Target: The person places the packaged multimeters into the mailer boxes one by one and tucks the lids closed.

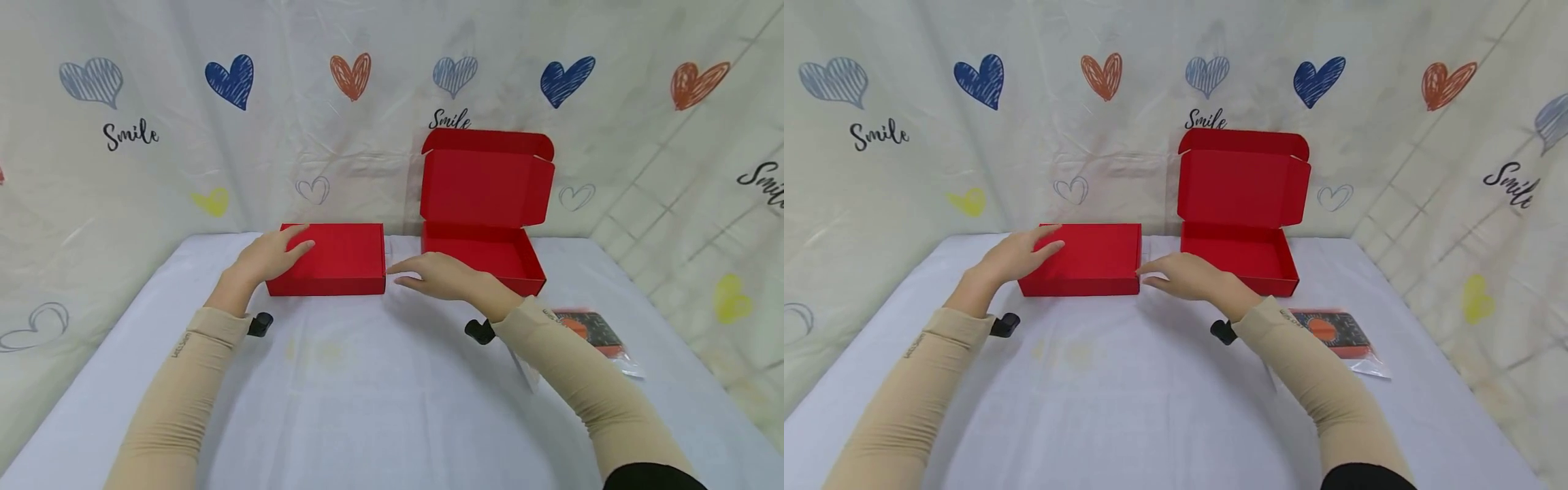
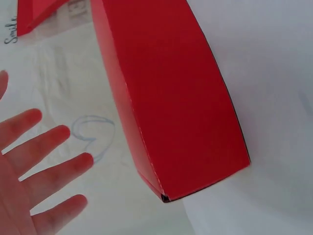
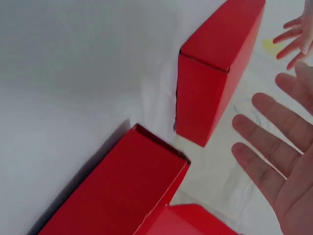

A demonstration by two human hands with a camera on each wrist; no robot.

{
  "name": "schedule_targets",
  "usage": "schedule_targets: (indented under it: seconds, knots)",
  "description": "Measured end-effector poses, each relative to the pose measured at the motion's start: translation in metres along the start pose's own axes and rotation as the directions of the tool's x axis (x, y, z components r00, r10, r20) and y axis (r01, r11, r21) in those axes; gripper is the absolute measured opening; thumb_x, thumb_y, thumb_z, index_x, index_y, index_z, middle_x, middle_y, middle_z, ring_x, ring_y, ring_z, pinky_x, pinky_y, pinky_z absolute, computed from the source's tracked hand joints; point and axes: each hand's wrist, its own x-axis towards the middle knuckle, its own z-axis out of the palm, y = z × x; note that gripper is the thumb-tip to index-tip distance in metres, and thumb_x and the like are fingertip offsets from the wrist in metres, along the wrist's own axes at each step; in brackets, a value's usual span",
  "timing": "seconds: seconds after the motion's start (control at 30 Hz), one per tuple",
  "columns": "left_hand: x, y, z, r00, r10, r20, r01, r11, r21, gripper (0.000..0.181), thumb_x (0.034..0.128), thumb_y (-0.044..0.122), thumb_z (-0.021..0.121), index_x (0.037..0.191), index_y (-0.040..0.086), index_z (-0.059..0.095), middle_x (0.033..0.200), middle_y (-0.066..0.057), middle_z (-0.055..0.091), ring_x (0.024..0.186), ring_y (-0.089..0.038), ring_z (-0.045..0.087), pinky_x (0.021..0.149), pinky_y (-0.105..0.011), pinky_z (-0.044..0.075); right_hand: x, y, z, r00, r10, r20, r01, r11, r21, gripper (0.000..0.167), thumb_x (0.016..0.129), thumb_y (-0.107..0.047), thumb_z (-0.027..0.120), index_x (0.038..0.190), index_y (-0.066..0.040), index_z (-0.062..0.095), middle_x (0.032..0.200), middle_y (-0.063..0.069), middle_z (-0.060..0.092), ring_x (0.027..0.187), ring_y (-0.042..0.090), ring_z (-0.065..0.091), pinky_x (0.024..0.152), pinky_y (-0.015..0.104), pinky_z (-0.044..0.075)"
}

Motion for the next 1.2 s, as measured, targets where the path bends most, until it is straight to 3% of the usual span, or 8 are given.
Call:
schedule_targets:
  seconds: [0.07, 0.13, 0.2, 0.33, 0.53, 0.7, 0.87, 1.2]
  knots:
    - [0.001, 0.003, 0.001, 0.998, 0.026, -0.052, -0.027, 1.000, -0.011, 0.063, 0.1071, 0.045, 0.047, 0.161, 0.017, 0.034, 0.155, -0.022, 0.044, 0.138, -0.046, 0.043, 0.107, -0.065, 0.039, -0.008, 0.003, -0.004, 1.000, -0.005, -0.026, 0.006, 0.999, 0.032, 0.038, 0.102, -0.022, 0.066, 0.139, -0.015, 0.066, 0.103, 0.004, 0.074, 0.079, 0.016, 0.064, 0.079, 0.033, 0.055]
    - [0.000, 0.008, 0.001, 0.994, 0.048, -0.102, -0.051, 0.998, -0.028, 0.061, 0.1072, 0.044, 0.047, 0.160, 0.015, 0.038, 0.154, -0.021, 0.046, 0.138, -0.044, 0.044, 0.108, -0.064, 0.039, -0.016, 0.006, -0.009, 0.999, 0.001, -0.047, 0.003, 0.997, 0.071, 0.036, 0.102, -0.021, 0.066, 0.138, -0.015, 0.067, 0.095, 0.003, 0.072, 0.072, 0.014, 0.059, 0.074, 0.032, 0.054]
    - [0.000, 0.012, 0.002, 0.987, 0.061, -0.151, -0.070, 0.996, -0.051, 0.059, 0.1071, 0.044, 0.048, 0.158, 0.015, 0.041, 0.153, -0.019, 0.049, 0.137, -0.043, 0.046, 0.108, -0.063, 0.039, -0.023, 0.010, -0.013, 0.997, 0.012, -0.072, -0.005, 0.995, 0.097, 0.035, 0.102, -0.020, 0.066, 0.137, -0.015, 0.068, 0.100, 0.003, 0.073, 0.082, 0.014, 0.064, 0.081, 0.033, 0.056]
    - [0.001, 0.023, 0.005, 0.961, 0.074, -0.267, -0.114, 0.984, -0.135, 0.057, 0.1066, 0.043, 0.050, 0.158, 0.020, 0.041, 0.149, -0.014, 0.055, 0.134, -0.040, 0.050, 0.105, -0.060, 0.044, -0.038, 0.018, -0.021, 0.989, 0.029, -0.145, -0.010, 0.992, 0.129, 0.035, 0.101, -0.019, 0.067, 0.135, -0.011, 0.068, 0.128, 0.005, 0.069, 0.115, 0.023, 0.064, 0.097, 0.044, 0.055]
    - [0.009, 0.042, 0.013, 0.906, 0.088, -0.414, -0.214, 0.939, -0.269, 0.055, 0.1064, 0.037, 0.052, 0.157, 0.020, 0.043, 0.141, -0.013, 0.062, 0.129, -0.037, 0.057, 0.103, -0.058, 0.047, -0.058, 0.030, -0.025, 0.968, 0.076, -0.238, -0.033, 0.983, 0.179, 0.034, 0.101, -0.017, 0.068, 0.134, -0.009, 0.068, 0.130, 0.010, 0.067, 0.122, 0.031, 0.061, 0.099, 0.051, 0.053]
    - [0.018, 0.061, 0.025, 0.889, 0.125, -0.441, -0.284, 0.905, -0.316, 0.054, 0.1063, 0.036, 0.053, 0.157, 0.019, 0.044, 0.144, -0.012, 0.060, 0.131, -0.034, 0.057, 0.106, -0.056, 0.046, -0.074, 0.042, -0.025, 0.947, 0.106, -0.303, -0.038, 0.975, 0.220, 0.036, 0.101, -0.016, 0.067, 0.135, -0.007, 0.066, 0.132, 0.012, 0.067, 0.121, 0.033, 0.061, 0.097, 0.056, 0.052]
    - [0.026, 0.081, 0.041, 0.880, 0.142, -0.454, -0.323, 0.878, -0.353, 0.056, 0.1053, 0.036, 0.054, 0.158, 0.021, 0.042, 0.154, -0.007, 0.050, 0.132, -0.031, 0.056, 0.104, -0.056, 0.048, -0.088, 0.052, -0.022, 0.937, 0.052, -0.344, 0.028, 0.974, 0.224, 0.039, 0.099, -0.007, 0.067, 0.138, -0.005, 0.063, 0.134, 0.014, 0.065, 0.122, 0.033, 0.061, 0.097, 0.058, 0.052]
    - [0.040, 0.113, 0.077, 0.888, 0.148, -0.436, -0.360, 0.813, -0.458, 0.057, 0.1058, 0.032, 0.055, 0.159, 0.019, 0.039, 0.155, -0.006, 0.048, 0.135, -0.030, 0.052, 0.107, -0.053, 0.046, -0.114, 0.064, -0.012, 0.954, 0.026, -0.300, 0.032, 0.982, 0.186, 0.038, 0.097, -0.003, 0.069, 0.134, -0.003, 0.066, 0.130, 0.011, 0.068, 0.116, 0.029, 0.064, 0.091, 0.052, 0.056]
